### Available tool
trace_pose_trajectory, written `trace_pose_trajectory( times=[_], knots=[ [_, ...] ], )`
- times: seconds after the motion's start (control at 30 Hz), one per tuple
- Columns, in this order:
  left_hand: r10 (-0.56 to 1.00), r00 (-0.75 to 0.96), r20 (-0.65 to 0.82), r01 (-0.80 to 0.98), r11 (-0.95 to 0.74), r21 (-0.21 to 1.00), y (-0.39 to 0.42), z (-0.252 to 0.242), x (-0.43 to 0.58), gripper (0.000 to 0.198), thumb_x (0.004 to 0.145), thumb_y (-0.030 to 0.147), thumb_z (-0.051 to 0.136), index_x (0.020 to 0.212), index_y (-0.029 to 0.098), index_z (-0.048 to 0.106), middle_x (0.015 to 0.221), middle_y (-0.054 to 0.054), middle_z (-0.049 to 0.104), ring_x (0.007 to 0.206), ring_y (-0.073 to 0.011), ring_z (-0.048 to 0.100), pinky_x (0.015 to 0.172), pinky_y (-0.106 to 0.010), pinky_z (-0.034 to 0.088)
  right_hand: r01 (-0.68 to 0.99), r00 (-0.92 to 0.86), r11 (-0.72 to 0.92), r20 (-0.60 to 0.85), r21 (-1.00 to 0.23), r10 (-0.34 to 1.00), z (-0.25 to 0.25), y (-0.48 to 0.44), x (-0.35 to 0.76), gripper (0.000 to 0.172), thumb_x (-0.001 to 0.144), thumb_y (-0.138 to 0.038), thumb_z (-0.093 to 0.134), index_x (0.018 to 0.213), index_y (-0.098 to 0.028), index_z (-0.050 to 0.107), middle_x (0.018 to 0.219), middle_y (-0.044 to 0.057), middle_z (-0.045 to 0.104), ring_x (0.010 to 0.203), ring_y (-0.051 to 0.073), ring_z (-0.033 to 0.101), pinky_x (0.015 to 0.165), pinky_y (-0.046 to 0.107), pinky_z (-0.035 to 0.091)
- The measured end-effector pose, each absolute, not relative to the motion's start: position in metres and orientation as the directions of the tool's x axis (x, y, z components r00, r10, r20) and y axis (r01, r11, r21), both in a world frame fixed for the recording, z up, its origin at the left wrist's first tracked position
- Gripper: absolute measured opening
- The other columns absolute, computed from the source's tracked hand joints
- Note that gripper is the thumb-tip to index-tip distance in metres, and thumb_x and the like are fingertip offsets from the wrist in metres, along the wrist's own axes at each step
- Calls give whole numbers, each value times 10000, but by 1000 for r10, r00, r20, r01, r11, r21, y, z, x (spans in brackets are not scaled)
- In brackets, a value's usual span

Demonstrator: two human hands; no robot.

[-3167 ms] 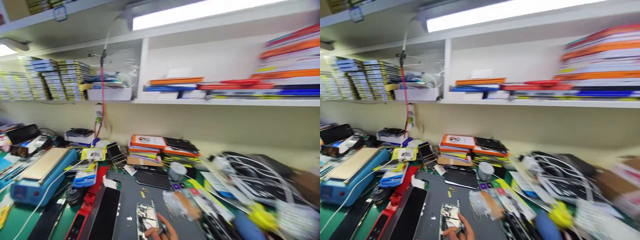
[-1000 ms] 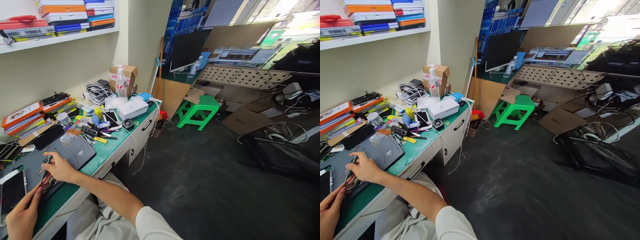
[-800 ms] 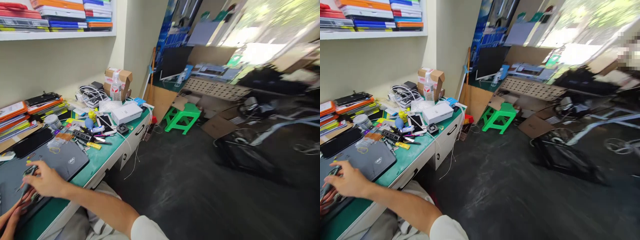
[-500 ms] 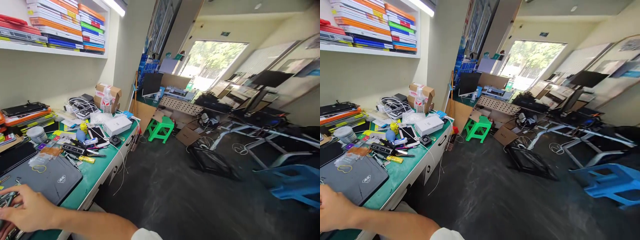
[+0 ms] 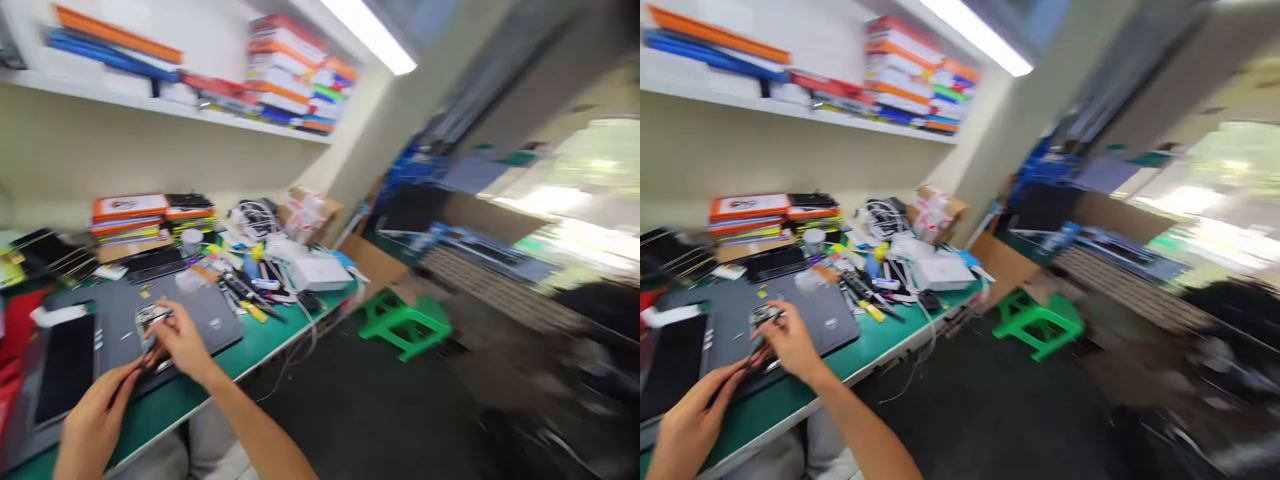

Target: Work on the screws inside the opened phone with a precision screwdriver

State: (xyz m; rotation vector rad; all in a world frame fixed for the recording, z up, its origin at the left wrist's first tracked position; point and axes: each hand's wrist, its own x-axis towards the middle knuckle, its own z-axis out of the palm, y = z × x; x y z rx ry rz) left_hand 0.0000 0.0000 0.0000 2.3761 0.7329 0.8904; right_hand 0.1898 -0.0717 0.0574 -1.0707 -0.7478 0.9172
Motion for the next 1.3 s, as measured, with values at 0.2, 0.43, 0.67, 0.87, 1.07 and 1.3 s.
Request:
trace_pose_trajectory(
  times=[0.2,0.43,0.67,0.87,1.07,1.3],
  knots=[
    [630,664,404,291,-715,636,-31,39,11,275,1046,343,553,1194,253,766,1121,1,813,1016,-108,767,944,-193,606,-397,457,178,-25,-900,889,43,-90,185,670,932,-532,731,1447,-257,403,956,-27,718,567,113,683,600,271,618],
    [593,667,450,240,-744,624,-45,46,12,214,962,152,695,1152,246,725,1073,50,801,953,-50,727,886,-169,566,-414,489,130,-100,-901,866,49,-111,185,571,973,-390,750,1462,-319,464,1025,-10,726,621,129,715,662,326,668],
    [630,646,431,231,-700,676,-47,54,15,190,943,82,707,1100,189,715,1035,38,794,942,-32,708,882,-165,542,-358,506,129,-76,-925,859,55,-112,180,439,1017,-337,707,1414,-381,526,999,-25,743,612,114,720,579,264,649],
    [599,679,425,202,-709,676,-47,54,12,219,942,47,693,1128,161,704,1082,11,795,952,-44,693,869,-186,541,-319,532,131,-63,-939,844,55,-113,180,416,1045,-294,656,1432,-393,536,999,-21,735,602,101,698,578,260,656],
    [589,702,401,191,-698,690,-49,54,12,324,927,11,694,1214,162,691,1111,1,790,985,-48,681,893,-192,536,-359,517,109,-101,-927,850,58,-115,181,408,1044,-307,657,1426,-406,553,992,-24,722,619,108,706,569,258,653],
    [576,712,402,194,-711,676,-47,55,13,358,923,-20,671,1239,148,685,1145,-27,784,988,-55,673,881,-190,546,-367,535,104,-118,-924,837,59,-117,183,424,1048,-305,641,1448,-397,537,1021,3,721,773,139,729,624,263,657]
  ],
)
